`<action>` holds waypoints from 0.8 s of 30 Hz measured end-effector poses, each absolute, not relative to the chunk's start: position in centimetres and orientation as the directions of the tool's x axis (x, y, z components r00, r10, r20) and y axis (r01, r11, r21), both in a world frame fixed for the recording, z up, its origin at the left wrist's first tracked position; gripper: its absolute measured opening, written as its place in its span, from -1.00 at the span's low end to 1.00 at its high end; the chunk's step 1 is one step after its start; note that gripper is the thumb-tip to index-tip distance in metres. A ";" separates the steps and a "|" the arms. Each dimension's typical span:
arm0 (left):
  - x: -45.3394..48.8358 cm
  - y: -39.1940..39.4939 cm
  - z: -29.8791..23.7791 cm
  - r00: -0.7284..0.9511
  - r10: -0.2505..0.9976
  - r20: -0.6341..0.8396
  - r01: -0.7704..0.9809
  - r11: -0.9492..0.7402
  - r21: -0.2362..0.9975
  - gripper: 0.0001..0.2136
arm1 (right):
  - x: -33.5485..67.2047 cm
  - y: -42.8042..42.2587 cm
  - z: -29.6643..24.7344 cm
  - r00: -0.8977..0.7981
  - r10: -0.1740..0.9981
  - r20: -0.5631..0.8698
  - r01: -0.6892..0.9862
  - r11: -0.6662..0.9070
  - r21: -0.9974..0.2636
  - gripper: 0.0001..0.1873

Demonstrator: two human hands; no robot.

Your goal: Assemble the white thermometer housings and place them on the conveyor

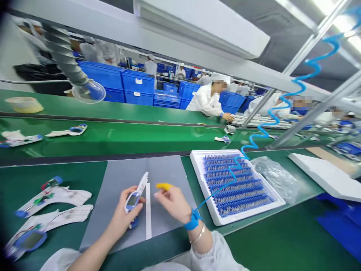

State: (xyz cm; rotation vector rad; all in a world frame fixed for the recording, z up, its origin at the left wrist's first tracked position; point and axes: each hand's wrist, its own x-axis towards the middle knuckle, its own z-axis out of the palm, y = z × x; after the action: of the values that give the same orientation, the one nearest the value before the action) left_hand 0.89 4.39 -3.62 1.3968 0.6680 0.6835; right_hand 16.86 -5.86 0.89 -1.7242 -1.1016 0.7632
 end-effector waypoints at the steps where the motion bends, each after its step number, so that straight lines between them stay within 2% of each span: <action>1: 0.8 4.6 -3.2 0.643 0.757 -0.119 -0.051 0.197 0.979 -0.65 | 18.9 -6.6 1.8 0.512 0.855 0.082 0.512 -0.227 -0.828 -0.69; 2: 0.7 4.9 -2.8 0.645 0.737 -0.204 -0.075 0.326 0.942 -0.63 | 21.1 -7.5 2.7 0.607 0.772 0.188 0.622 -0.314 -0.718 -0.69; 4: 0.5 5.4 -2.0 0.638 0.705 -0.311 -0.150 0.510 0.847 -0.59 | 25.6 -9.2 4.0 0.684 0.653 0.325 0.708 -0.489 -0.509 -0.70; 6: 0.4 5.7 -1.4 0.620 0.694 -0.367 -0.223 0.604 0.765 -0.58 | 29.3 -10.6 4.3 0.699 0.629 0.341 0.707 -0.537 -0.460 -0.75; 10: 0.4 6.0 -1.2 0.600 0.658 -0.454 -0.261 0.698 0.667 -0.64 | 32.8 -11.6 2.7 0.694 0.661 0.285 0.704 -0.539 -0.463 -0.88; 13: 0.6 6.1 -1.5 0.606 0.626 -0.491 -0.289 0.749 0.597 -0.68 | 33.3 -11.6 1.2 0.684 0.661 0.308 0.712 -0.512 -0.481 -0.88; 17: 0.9 6.1 -1.7 0.627 0.623 -0.467 -0.347 0.760 0.549 -0.69 | 33.6 -11.4 0.9 0.671 0.683 0.288 0.732 -0.549 -0.403 -0.83; 20: 0.9 6.1 -1.7 0.641 0.620 -0.453 -0.358 0.763 0.538 -0.64 | 33.0 -11.1 2.2 0.660 0.690 0.297 0.746 -0.556 -0.368 -0.80; 24: 0.8 5.9 -1.5 0.714 0.545 -0.440 -0.293 0.803 0.519 -0.45 | 28.9 -9.9 4.2 0.625 0.701 0.344 0.777 -0.515 -0.361 -0.81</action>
State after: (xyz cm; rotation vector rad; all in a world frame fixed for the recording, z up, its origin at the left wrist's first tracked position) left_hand 0.78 5.86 -1.55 0.4361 0.6171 0.4809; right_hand 28.89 -9.93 4.22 -2.3652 -1.1625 -0.2104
